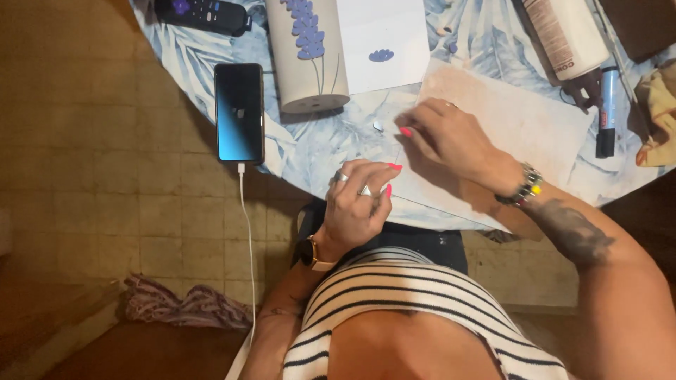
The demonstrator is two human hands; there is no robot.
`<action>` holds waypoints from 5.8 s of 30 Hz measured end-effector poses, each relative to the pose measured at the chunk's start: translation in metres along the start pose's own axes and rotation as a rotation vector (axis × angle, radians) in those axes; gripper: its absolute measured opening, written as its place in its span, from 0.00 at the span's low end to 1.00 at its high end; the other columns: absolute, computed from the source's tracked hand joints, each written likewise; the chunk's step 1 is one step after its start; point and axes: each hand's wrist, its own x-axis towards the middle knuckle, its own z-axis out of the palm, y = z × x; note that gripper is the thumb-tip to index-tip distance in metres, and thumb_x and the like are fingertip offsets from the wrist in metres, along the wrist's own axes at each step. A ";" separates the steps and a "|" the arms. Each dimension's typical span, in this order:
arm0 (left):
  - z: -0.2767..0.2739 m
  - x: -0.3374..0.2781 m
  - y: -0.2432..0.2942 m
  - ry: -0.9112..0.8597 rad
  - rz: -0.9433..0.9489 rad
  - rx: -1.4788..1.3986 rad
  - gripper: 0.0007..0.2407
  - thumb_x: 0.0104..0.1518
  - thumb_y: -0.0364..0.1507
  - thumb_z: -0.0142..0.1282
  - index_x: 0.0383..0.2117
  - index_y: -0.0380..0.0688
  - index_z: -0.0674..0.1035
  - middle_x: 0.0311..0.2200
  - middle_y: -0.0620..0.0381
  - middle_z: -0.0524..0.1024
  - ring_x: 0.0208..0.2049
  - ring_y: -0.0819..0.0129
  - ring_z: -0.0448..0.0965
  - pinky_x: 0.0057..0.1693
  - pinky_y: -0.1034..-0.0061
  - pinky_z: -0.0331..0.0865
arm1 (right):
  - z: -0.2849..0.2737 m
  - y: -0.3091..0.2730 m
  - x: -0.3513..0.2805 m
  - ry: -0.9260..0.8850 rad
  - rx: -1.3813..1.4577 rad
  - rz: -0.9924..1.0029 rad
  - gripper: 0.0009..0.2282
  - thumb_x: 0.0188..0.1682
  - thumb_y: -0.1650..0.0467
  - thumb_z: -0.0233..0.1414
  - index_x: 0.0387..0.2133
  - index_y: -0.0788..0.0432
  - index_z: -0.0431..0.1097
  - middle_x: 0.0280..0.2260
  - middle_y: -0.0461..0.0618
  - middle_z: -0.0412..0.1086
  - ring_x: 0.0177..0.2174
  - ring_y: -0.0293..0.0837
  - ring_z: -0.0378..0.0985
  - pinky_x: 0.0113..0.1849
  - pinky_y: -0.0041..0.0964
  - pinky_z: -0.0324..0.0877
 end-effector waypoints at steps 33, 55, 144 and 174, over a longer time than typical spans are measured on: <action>0.035 0.013 0.029 0.033 0.006 0.020 0.10 0.45 0.32 0.54 0.32 0.43 0.73 0.27 0.59 0.68 0.32 0.61 0.71 0.33 0.72 0.66 | -0.031 -0.032 -0.059 0.118 1.033 0.631 0.12 0.31 0.80 0.56 0.29 0.66 0.63 0.21 0.52 0.69 0.24 0.36 0.72 0.29 0.26 0.68; 0.016 0.032 -0.014 0.060 -0.117 -0.090 0.02 0.43 0.24 0.57 0.19 0.41 0.77 0.22 0.60 0.73 0.24 0.66 0.75 0.30 0.80 0.69 | -0.010 0.068 0.075 0.111 0.132 -0.076 0.14 0.35 0.67 0.58 0.28 0.65 0.66 0.22 0.50 0.60 0.26 0.47 0.64 0.30 0.37 0.63; 0.041 -0.017 0.060 -0.681 0.072 0.404 0.28 0.38 0.49 0.52 0.47 0.53 0.66 0.49 0.47 0.60 0.52 0.51 0.58 0.56 0.38 0.33 | 0.009 0.034 -0.038 0.165 -0.421 -0.179 0.06 0.42 0.68 0.44 0.18 0.55 0.58 0.19 0.48 0.56 0.23 0.49 0.65 0.23 0.41 0.60; 0.044 -0.021 0.059 -0.667 0.088 0.410 0.30 0.37 0.49 0.54 0.48 0.53 0.64 0.50 0.45 0.59 0.52 0.50 0.58 0.55 0.37 0.34 | -0.042 0.087 -0.187 -0.216 -0.448 -0.229 0.04 0.38 0.69 0.42 0.18 0.55 0.60 0.19 0.48 0.58 0.24 0.49 0.66 0.27 0.39 0.62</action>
